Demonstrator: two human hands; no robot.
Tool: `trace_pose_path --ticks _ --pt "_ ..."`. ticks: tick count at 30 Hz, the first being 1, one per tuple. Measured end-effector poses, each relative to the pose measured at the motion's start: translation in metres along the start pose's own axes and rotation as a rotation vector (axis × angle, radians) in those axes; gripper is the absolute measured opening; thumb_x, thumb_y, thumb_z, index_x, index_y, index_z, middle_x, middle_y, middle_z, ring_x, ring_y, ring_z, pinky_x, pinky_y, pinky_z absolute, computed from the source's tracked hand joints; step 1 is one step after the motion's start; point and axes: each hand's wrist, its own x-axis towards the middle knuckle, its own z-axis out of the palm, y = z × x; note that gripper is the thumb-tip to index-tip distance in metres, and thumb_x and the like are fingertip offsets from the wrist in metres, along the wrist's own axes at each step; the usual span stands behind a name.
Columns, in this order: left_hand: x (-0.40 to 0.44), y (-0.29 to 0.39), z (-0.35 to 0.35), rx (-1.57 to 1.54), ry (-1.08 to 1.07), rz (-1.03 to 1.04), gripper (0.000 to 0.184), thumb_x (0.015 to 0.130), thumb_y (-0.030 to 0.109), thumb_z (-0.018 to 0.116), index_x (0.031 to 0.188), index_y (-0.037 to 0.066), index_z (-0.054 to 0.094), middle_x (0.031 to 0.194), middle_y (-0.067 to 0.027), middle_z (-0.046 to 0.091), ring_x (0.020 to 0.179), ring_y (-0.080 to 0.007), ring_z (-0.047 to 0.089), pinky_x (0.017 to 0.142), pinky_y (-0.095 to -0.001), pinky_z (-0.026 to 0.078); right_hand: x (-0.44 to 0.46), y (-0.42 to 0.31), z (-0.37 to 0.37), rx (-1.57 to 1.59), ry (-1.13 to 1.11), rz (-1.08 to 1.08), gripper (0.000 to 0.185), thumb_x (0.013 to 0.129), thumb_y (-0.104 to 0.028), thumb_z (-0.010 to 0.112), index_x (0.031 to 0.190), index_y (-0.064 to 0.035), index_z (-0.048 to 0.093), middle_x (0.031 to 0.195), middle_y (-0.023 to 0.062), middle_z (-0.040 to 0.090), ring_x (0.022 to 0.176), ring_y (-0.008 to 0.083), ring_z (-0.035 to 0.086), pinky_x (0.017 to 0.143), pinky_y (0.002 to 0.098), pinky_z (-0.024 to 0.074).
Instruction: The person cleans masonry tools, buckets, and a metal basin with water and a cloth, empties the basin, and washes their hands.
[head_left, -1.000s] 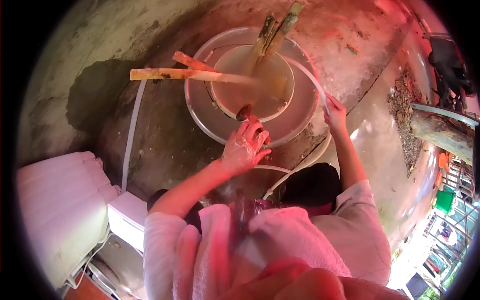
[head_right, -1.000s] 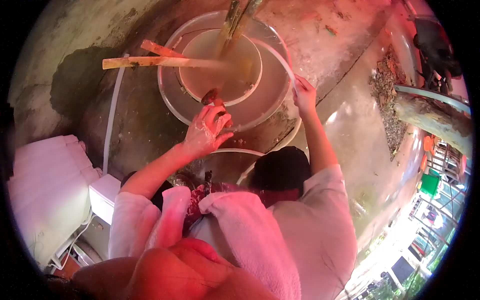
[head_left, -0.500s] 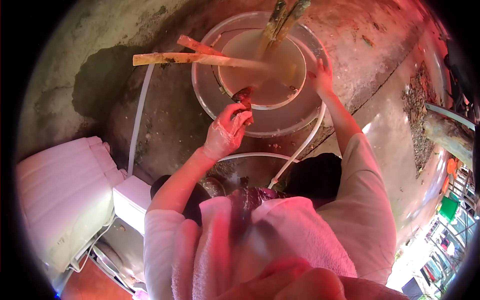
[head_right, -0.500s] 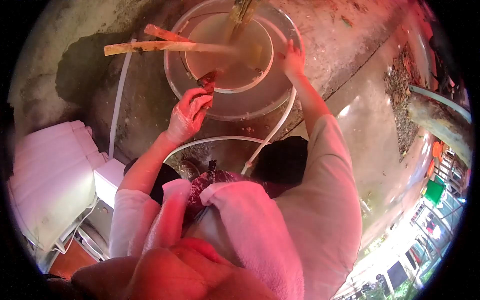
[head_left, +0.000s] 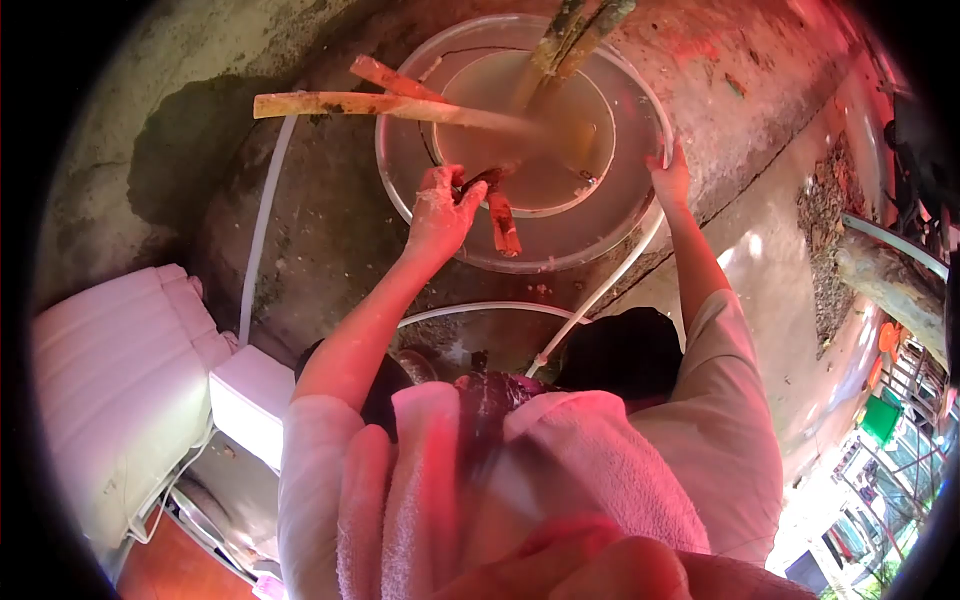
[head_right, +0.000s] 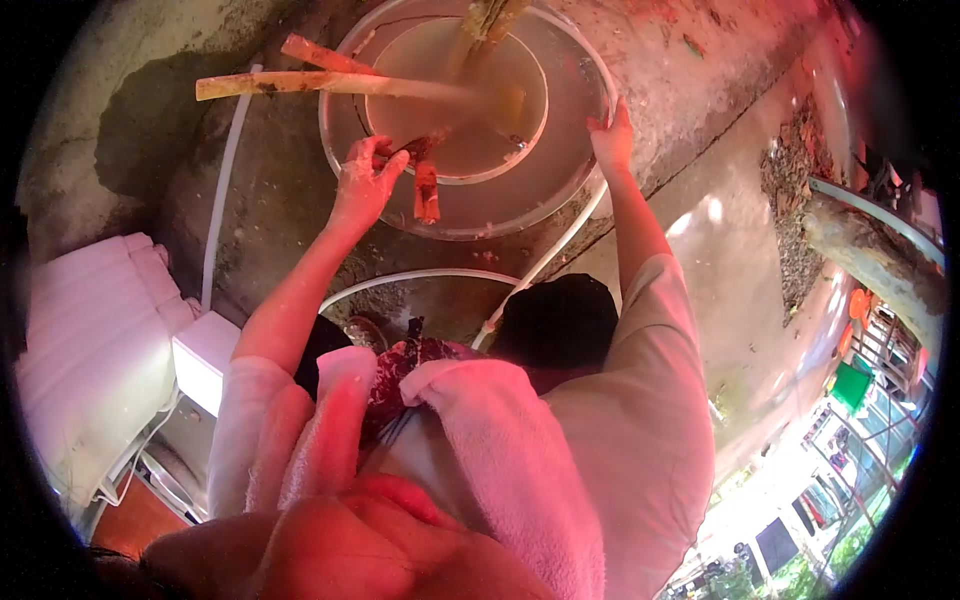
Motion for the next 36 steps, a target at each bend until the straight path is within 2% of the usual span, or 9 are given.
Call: trace_pose_path --ticks 7,10,13,18,20,24,27,30,36 --pt "0.0 -0.002 0.006 0.114 -0.06 -0.024 0.036 0.084 0.027 0.065 0.105 -0.002 0.056 0.094 -0.0182 0.062 0.084 -0.03 0.062 0.073 -0.0382 0.049 0.001 0.021 0.001 0.213 -0.091 0.16 0.067 0.076 -0.017 0.068 0.135 -0.0045 0.039 0.113 0.0187 0.059 0.102 0.0316 0.059 0.086 0.0359 0.0469" --pt "0.002 0.006 0.005 0.035 -0.139 -0.117 0.038 0.083 0.028 0.065 0.102 -0.002 0.057 0.092 -0.0209 0.064 0.088 -0.0339 0.063 0.077 -0.0412 0.048 -0.007 -0.008 -0.008 -0.059 -0.037 -0.047 0.055 0.078 -0.015 0.067 0.129 -0.0054 0.048 0.109 0.0164 0.06 0.094 0.0298 0.06 0.084 0.036 0.0475" --pt "0.002 0.014 0.007 -0.011 -0.145 -0.142 0.035 0.083 0.027 0.066 0.101 -0.003 0.058 0.088 -0.0194 0.066 0.085 -0.0303 0.064 0.076 -0.0376 0.049 -0.01 -0.06 -0.017 -0.304 0.423 -0.472 0.041 0.079 -0.013 0.064 0.118 -0.0069 0.055 0.105 0.0146 0.061 0.09 0.0273 0.061 0.081 0.0357 0.0485" --pt "0.009 0.019 0.007 -0.177 -0.084 -0.217 0.032 0.082 0.023 0.069 0.1 -0.002 0.059 0.089 -0.017 0.066 0.081 -0.022 0.065 0.071 -0.0322 0.049 -0.053 -0.187 -0.033 0.384 -0.304 -0.075 0.039 0.081 -0.02 0.068 0.114 -0.0045 0.055 0.103 0.0136 0.062 0.091 0.0242 0.061 0.077 0.0352 0.0502" --pt "0.006 0.018 0.01 -0.341 -0.126 -0.146 0.03 0.082 0.022 0.068 0.099 -0.001 0.059 0.089 -0.0151 0.066 0.081 -0.0197 0.064 0.07 -0.0315 0.049 -0.064 -0.226 -0.022 0.609 -0.648 0.34 0.051 0.076 -0.024 0.074 0.118 -0.0026 0.053 0.098 0.0134 0.063 0.087 0.0214 0.063 0.074 0.0346 0.0515" --pt "-0.004 0.028 0.009 -0.43 -0.211 -0.055 0.027 0.084 0.021 0.066 0.097 -0.002 0.059 0.087 -0.0109 0.066 0.084 -0.0162 0.063 0.073 -0.0294 0.049 -0.07 -0.202 0.063 0.418 -0.5 0.224 0.053 0.073 -0.011 0.07 0.121 -0.0029 0.051 0.095 0.0127 0.063 0.088 0.0198 0.061 0.074 0.0312 0.0508" --pt "-0.018 0.024 0.018 -0.349 -0.048 -0.439 0.022 0.087 0.023 0.064 0.089 0.001 0.06 0.08 -0.0053 0.062 0.075 -0.0146 0.057 0.067 -0.029 0.046 -0.072 -0.211 0.064 0.597 -0.542 0.314 0.051 0.07 0.001 0.062 0.12 -0.0008 0.051 0.092 0.0107 0.06 0.087 0.0189 0.058 0.072 0.0278 0.0474" --pt "-0.03 0.067 -0.006 -1.057 -0.545 -1.02 0.021 0.086 0.025 0.063 0.084 0.004 0.059 0.076 -0.0042 0.059 0.071 -0.0175 0.057 0.062 -0.0301 0.045 -0.084 -0.239 0.029 0.746 -0.575 0.501 0.06 0.065 0.004 0.057 0.123 0.0019 0.047 0.08 0.0118 0.059 0.07 0.0193 0.059 0.059 0.0293 0.0468" --pt "-0.011 0.038 -0.007 -1.021 -0.456 -0.712 0.024 0.086 0.027 0.058 0.078 0.004 0.057 0.067 -0.0033 0.054 0.061 -0.0178 0.055 0.055 -0.029 0.043 -0.096 -0.267 -0.079 0.924 -0.858 0.602 0.056 0.069 0.004 0.052 0.124 0.0055 0.042 0.088 0.0149 0.058 0.068 0.0179 0.057 0.059 0.0263 0.0433"
